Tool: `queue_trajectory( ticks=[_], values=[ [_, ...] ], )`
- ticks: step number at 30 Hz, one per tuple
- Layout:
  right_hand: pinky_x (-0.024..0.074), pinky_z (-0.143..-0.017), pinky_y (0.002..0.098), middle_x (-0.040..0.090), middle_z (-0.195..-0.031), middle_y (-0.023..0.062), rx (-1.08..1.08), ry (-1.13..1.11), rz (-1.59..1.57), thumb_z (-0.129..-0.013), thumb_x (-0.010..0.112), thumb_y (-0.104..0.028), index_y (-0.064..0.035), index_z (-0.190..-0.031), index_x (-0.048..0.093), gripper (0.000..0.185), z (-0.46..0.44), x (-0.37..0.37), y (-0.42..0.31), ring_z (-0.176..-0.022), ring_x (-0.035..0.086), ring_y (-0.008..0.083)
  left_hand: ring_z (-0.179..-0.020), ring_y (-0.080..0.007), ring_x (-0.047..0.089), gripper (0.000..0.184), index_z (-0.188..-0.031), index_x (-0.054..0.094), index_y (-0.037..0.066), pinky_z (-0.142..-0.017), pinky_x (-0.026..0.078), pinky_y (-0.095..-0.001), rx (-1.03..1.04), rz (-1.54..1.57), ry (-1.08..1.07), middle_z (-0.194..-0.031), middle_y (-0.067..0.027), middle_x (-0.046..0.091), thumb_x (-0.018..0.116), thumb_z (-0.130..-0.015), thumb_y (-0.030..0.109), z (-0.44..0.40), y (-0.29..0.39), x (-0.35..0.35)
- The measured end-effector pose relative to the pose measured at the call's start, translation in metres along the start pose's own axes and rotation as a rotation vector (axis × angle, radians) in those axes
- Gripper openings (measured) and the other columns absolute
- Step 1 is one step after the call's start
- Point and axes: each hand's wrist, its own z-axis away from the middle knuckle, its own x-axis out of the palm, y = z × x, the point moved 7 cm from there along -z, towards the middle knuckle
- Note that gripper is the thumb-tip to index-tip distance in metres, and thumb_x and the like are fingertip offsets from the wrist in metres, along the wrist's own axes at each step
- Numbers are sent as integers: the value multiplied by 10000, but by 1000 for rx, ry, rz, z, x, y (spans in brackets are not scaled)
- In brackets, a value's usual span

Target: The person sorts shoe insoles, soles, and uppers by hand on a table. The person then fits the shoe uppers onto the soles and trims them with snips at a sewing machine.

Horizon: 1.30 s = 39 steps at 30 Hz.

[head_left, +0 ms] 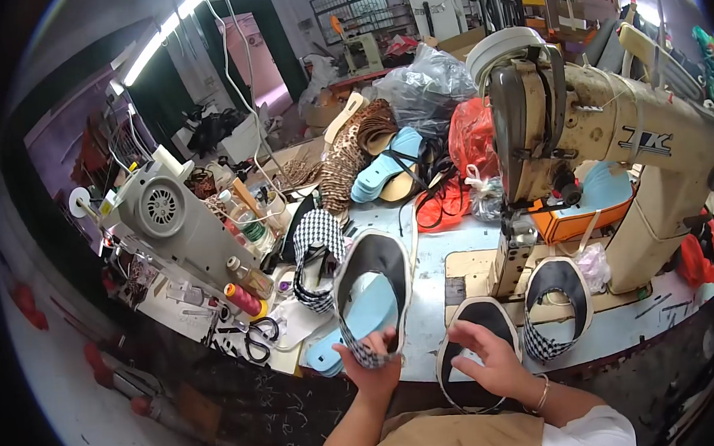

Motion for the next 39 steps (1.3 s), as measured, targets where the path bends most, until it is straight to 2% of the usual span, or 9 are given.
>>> queue_trajectory(
  ticks=[3,6,14,16,17,20,29,38,39],
  values=[
    [372,-988,320,366,-1360,147,322,-154,-514,-928,506,-145,18,-1393,192,585,-9,29,19,-1222,423,209,-862,-239,441,694,-554,427,119,-857,310,-362,7,-36,119,-598,-13,468,237,-850,717,28,-7,-4],
    [370,-989,322,399,-1343,142,372,-126,-500,-938,489,-156,26,-1378,227,544,-14,35,20,-1199,445,204,-907,-263,455,732,-538,448,102,-860,329,-360,-23,45,-155,-613,-28,495,212,-846,723,44,-17,12],
    [447,-905,315,545,-1166,101,339,-139,-572,-931,475,-97,10,-1203,415,299,-10,31,5,-1025,560,167,-944,-290,485,733,-559,463,74,-885,352,-396,-127,0,-211,-669,-58,519,234,-857,702,52,-34,13],
    [463,-871,296,564,-1109,95,328,-98,-437,-927,479,-101,2,-1194,429,290,-8,25,5,-988,577,149,-1008,-312,485,665,-723,517,48,-923,345,-417,-154,-229,-127,-801,-100,554,264,-889,640,48,-34,11],
    [477,-802,268,573,-1004,68,290,-49,-366,-925,490,-116,-10,-1151,451,252,-8,19,5,-897,586,125,-1088,-325,474,593,-1026,515,18,-972,337,-449,-256,-150,-118,-1016,-134,549,325,-909,567,48,-35,20],
    [468,-697,240,539,-859,24,247,20,-320,-926,511,-159,-26,-1090,462,217,-11,7,3,-754,548,92,-1133,-307,472,610,-1313,341,24,-1012,340,-485,-225,-204,83,-1262,-158,440,434,-909,472,39,-22,8],
    [473,-662,246,539,-819,31,288,50,-320,-918,536,-181,-31,-1109,454,256,-3,-4,-1,-702,557,103,-1161,-300,469,479,-1348,274,30,-994,371,-455,-331,-297,27,-1299,-167,416,459,-930,177,29,-25,25],
    [423,-533,199,561,-669,15,399,223,-225,-898,494,-176,-9,-947,589,198,31,-80,-12,-567,526,73,-1188,-230,453,528,-1376,304,39,-1002,358,-408,-248,-513,-20,-1293,-116,446,471,-899,189,25,-18,18],
    [403,-500,182,549,-617,-10,441,336,-215,-901,498,-213,-13,-905,628,239,45,-113,-17,-535,513,58,-1179,-269,452,665,-1353,333,37,-980,368,-443,-198,-660,5,-1280,-122,451,546,-861,430,21,-9,17]
  ],
)
